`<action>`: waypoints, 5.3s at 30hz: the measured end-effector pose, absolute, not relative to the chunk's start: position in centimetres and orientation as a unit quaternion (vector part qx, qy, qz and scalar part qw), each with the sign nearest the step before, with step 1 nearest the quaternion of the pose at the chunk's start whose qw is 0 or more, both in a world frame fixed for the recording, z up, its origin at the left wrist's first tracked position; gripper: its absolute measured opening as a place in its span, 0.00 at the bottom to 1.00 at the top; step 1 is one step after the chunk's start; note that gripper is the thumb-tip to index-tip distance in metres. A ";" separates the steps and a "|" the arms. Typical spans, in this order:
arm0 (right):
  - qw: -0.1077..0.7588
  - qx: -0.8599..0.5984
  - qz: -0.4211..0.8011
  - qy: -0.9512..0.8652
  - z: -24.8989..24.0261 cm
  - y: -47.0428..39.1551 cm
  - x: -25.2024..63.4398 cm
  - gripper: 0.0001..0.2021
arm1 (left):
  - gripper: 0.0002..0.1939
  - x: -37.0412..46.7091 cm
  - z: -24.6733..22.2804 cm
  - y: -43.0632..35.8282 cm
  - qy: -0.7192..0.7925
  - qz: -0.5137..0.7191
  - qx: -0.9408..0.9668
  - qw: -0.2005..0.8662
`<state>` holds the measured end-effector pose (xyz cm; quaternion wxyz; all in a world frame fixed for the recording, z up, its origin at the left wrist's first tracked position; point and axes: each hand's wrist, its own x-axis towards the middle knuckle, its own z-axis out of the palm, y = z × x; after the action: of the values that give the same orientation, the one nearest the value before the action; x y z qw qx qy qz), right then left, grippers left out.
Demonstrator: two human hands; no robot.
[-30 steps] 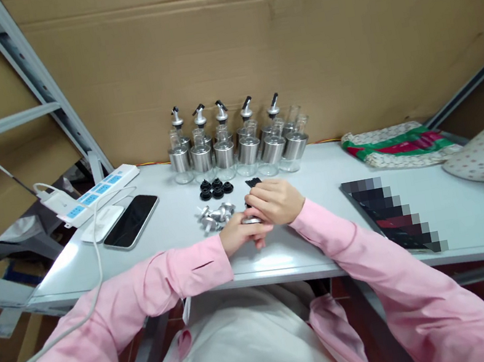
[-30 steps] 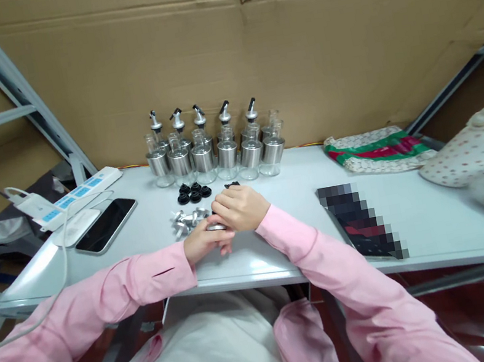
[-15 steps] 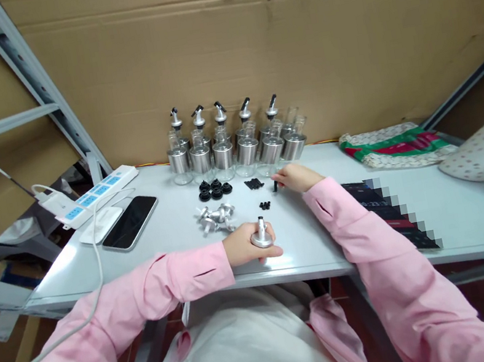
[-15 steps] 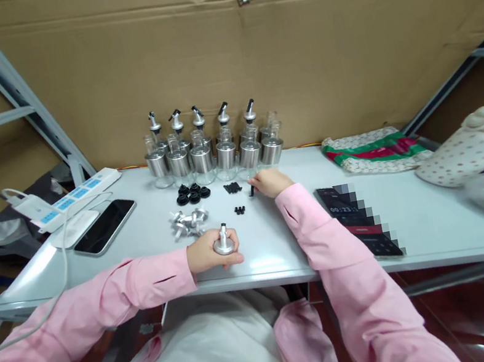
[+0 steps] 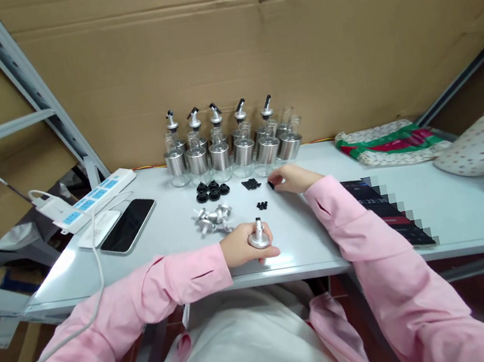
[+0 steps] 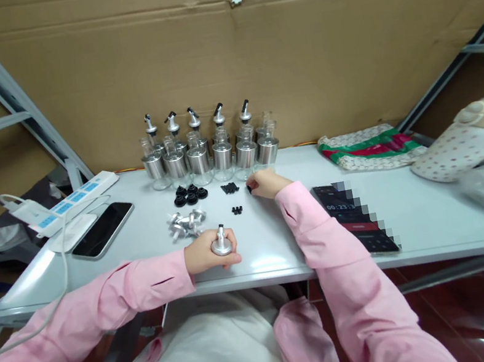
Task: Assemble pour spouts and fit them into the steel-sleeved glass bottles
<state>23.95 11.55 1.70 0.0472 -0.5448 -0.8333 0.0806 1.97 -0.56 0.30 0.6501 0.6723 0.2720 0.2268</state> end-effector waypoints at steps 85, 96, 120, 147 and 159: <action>0.205 -0.413 0.086 -0.883 0.0 12.1 19.3 0.04 | 0.22 2.0 0.6 -0.7 0.280 0.220 0.666 0.655; 0.197 -0.384 0.055 -0.900 -0.1 11.8 19.1 0.06 | 0.22 1.9 0.6 -0.7 0.281 0.219 0.667 0.654; 0.210 -0.385 0.084 -0.895 -0.2 11.6 19.4 0.05 | 0.21 2.0 0.4 -0.6 0.280 0.225 0.664 0.656; 0.242 -0.446 0.146 -0.849 1.4 11.2 21.5 0.13 | 0.21 2.0 0.6 -0.7 0.275 0.232 0.645 0.674; 0.116 -0.174 0.562 -0.800 5.5 5.6 17.9 0.19 | 0.23 1.9 0.4 -0.3 0.253 0.230 0.663 0.665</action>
<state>17.93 5.64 5.53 0.1163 -0.1743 -0.8004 0.5616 1.92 -0.29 0.38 0.6655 0.6633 0.2533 0.2304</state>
